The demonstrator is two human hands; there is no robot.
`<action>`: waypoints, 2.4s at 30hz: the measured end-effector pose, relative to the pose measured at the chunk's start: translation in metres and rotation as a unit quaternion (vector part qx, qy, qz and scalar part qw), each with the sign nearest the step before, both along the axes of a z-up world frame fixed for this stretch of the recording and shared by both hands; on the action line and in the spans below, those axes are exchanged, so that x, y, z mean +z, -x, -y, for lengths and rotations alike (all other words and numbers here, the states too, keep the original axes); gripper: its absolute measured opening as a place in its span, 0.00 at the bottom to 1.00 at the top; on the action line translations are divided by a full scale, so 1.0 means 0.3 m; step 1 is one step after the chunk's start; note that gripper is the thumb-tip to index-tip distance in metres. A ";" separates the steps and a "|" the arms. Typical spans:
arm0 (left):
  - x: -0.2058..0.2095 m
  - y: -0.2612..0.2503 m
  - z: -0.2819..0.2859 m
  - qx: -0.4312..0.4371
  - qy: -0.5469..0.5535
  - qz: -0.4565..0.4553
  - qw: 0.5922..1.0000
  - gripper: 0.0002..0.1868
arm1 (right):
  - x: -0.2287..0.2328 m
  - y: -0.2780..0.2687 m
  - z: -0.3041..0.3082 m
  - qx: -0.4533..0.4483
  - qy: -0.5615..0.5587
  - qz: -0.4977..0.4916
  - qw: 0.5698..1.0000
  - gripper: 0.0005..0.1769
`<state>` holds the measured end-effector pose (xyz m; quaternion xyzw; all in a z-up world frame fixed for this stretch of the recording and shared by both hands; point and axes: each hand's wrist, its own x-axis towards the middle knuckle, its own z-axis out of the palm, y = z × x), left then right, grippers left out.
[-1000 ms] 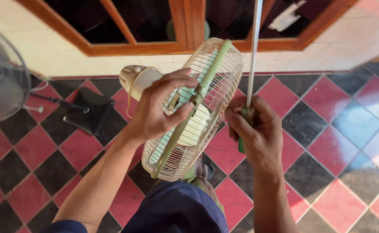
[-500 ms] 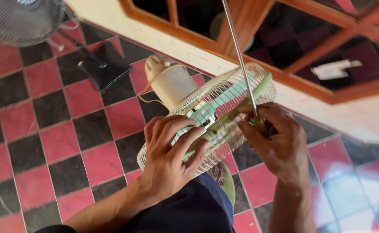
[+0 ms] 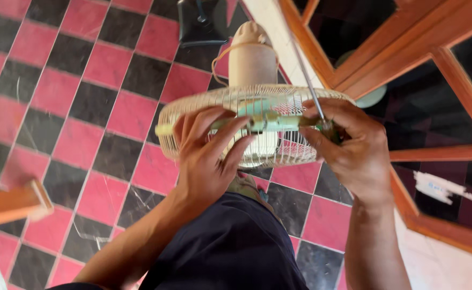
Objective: The person uses a screwdriver to tighten screws on the front cage of a standing fan. They rotate the fan head to access different screw locations and repeatedly tighten the fasteners around the cage perimeter.
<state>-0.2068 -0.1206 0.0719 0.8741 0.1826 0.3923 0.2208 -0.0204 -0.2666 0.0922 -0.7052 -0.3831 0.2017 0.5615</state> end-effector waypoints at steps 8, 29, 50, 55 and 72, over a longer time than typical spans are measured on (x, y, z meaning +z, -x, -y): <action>-0.061 -0.074 0.089 0.105 -0.001 0.113 0.988 0.13 | -0.035 0.005 -0.006 0.021 -0.045 0.007 0.999 0.11; -0.102 -0.182 0.118 0.146 -0.065 0.152 0.975 0.15 | -0.072 -0.035 -0.050 0.001 -0.063 -0.047 0.997 0.13; -0.066 -0.218 0.140 0.253 -0.004 0.124 0.959 0.19 | -0.027 -0.044 -0.094 0.039 -0.053 -0.135 0.989 0.09; -0.067 -0.226 0.134 0.263 0.003 0.122 0.957 0.19 | 0.003 -0.090 -0.108 0.069 -0.035 -0.190 0.979 0.08; -0.165 -0.325 0.262 0.367 0.069 0.171 0.912 0.12 | -0.209 -0.435 0.107 0.226 -0.042 -0.026 0.973 0.18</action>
